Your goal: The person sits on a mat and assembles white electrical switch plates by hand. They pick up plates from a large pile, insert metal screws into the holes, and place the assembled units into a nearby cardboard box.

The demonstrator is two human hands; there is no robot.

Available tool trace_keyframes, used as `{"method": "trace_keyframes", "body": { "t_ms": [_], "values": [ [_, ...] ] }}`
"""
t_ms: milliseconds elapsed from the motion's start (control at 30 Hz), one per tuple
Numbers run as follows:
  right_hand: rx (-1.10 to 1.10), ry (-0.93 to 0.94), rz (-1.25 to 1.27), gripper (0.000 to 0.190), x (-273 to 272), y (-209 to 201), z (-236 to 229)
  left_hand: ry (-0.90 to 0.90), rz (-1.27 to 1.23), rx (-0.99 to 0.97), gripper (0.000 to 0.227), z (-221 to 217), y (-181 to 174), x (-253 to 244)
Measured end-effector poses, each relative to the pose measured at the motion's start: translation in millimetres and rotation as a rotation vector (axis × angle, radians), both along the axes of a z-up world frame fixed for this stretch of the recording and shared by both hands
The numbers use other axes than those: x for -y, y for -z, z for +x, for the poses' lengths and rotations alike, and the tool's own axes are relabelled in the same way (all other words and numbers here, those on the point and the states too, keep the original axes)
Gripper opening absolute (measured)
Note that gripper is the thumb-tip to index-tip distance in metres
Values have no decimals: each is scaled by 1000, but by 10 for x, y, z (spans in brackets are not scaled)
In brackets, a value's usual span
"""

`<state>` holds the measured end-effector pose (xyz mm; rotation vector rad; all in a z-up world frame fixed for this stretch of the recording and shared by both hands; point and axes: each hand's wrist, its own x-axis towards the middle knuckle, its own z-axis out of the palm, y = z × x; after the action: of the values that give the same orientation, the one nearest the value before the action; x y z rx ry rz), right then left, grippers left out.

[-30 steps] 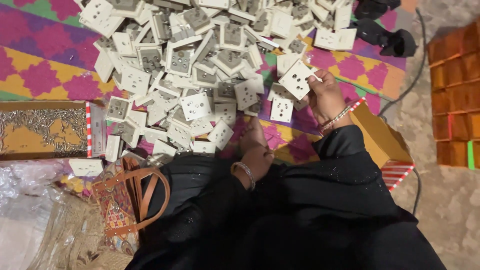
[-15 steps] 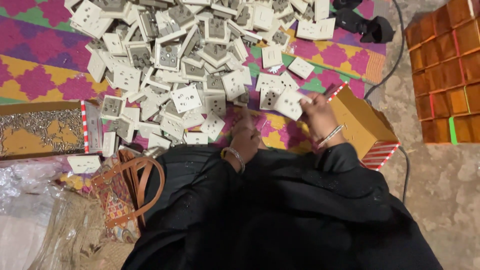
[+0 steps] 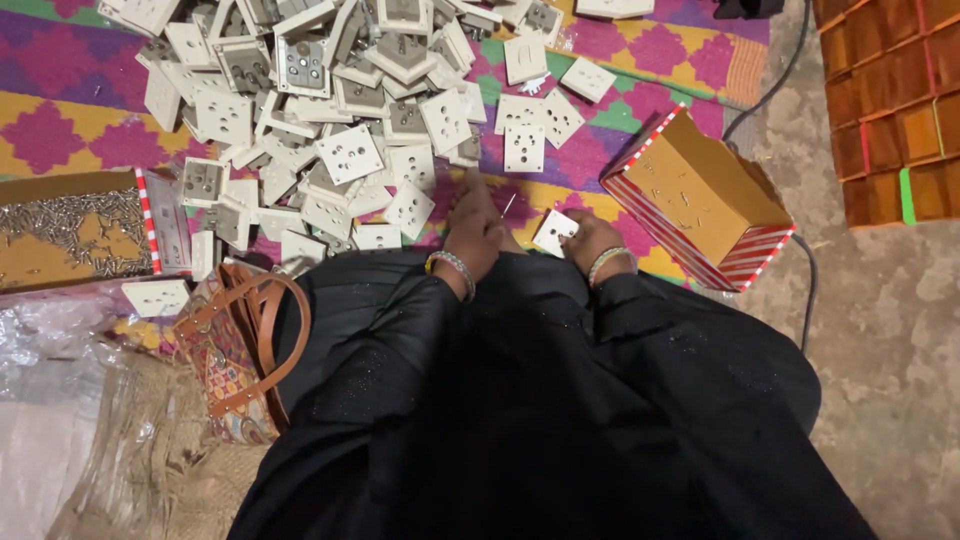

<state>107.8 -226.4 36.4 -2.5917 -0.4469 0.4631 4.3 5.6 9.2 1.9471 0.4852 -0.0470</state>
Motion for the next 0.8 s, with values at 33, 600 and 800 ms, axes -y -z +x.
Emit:
{"method": "trace_keyframes", "body": {
  "t_ms": [33,600,800],
  "values": [
    [105,-118,-117,44,-57,-83,-10,5,15,7,35,1,-1,5],
    [-218,162,330,24,399,931,170,271,113,-10,32,-191,-549,303],
    [-153,138,268,29,257,625,67,430,356,124,30,-31,-367,521]
  ]
}}
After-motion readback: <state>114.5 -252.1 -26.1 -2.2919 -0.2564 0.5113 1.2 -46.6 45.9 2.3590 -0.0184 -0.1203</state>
